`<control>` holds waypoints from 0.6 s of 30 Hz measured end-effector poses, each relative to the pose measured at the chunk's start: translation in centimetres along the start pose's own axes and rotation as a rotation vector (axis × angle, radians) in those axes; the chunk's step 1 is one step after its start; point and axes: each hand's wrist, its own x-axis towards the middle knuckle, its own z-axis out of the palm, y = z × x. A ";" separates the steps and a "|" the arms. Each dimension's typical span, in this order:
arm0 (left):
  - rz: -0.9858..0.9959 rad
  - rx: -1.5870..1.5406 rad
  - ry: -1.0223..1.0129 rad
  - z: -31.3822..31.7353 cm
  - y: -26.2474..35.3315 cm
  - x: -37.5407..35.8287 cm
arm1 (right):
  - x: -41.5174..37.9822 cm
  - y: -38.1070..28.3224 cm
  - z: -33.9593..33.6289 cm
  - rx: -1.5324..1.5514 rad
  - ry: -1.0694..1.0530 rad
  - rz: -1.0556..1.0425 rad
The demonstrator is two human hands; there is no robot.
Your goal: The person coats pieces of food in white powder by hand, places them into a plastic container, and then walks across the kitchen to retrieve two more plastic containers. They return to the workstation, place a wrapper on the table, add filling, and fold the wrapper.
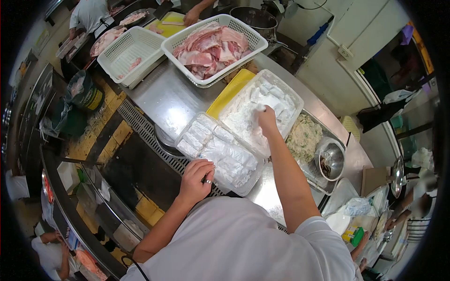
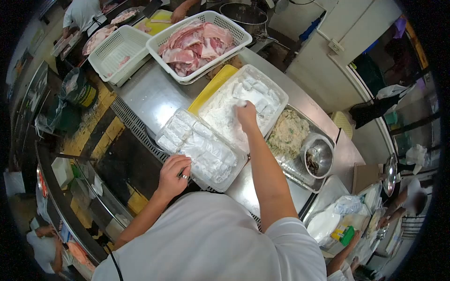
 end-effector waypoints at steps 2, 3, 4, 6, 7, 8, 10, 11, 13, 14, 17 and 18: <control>-0.002 -0.005 0.018 -0.3 -0.2 -0.1 | -1.9 1.1 -1.3 -0.437 -0.085 -0.255; -0.004 -0.009 0.023 -0.3 -0.2 -0.2 | -2.8 1.7 -1.9 -0.656 -0.125 -0.379; 0.001 -0.010 0.026 -0.4 -0.2 -0.2 | -3.5 1.9 -2.6 -0.639 -0.119 -0.381; 0.009 -0.012 0.033 -0.3 -0.3 0.0 | -4.3 1.7 -3.8 -0.605 -0.108 -0.388; 0.016 -0.016 0.031 -0.3 -0.3 0.1 | -4.5 1.1 -4.5 -0.656 -0.174 -0.419; 0.023 -0.019 0.029 -0.3 -0.3 0.3 | -4.8 0.6 -5.2 -0.706 -0.242 -0.450; 0.028 -0.027 0.022 -0.5 -0.2 0.4 | -5.7 -1.3 -5.6 -0.729 -0.324 -0.387; 0.024 -0.033 0.015 -0.5 -0.2 0.5 | -6.4 -2.4 -5.5 -0.702 -0.337 -0.292; 0.027 -0.042 0.010 -0.4 -0.2 0.6 | -6.0 -2.2 -4.5 -0.726 -0.301 -0.191; 0.030 -0.044 0.010 -0.3 -0.3 0.5 | -4.8 -0.7 -3.4 -0.778 -0.255 -0.183; 0.020 -0.056 -0.007 -0.4 0.2 0.3 | -2.9 1.3 -1.8 -0.756 -0.250 -0.157; 0.014 -0.061 -0.014 -0.5 0.3 0.3 | -2.6 1.3 -1.5 -0.719 -0.270 -0.149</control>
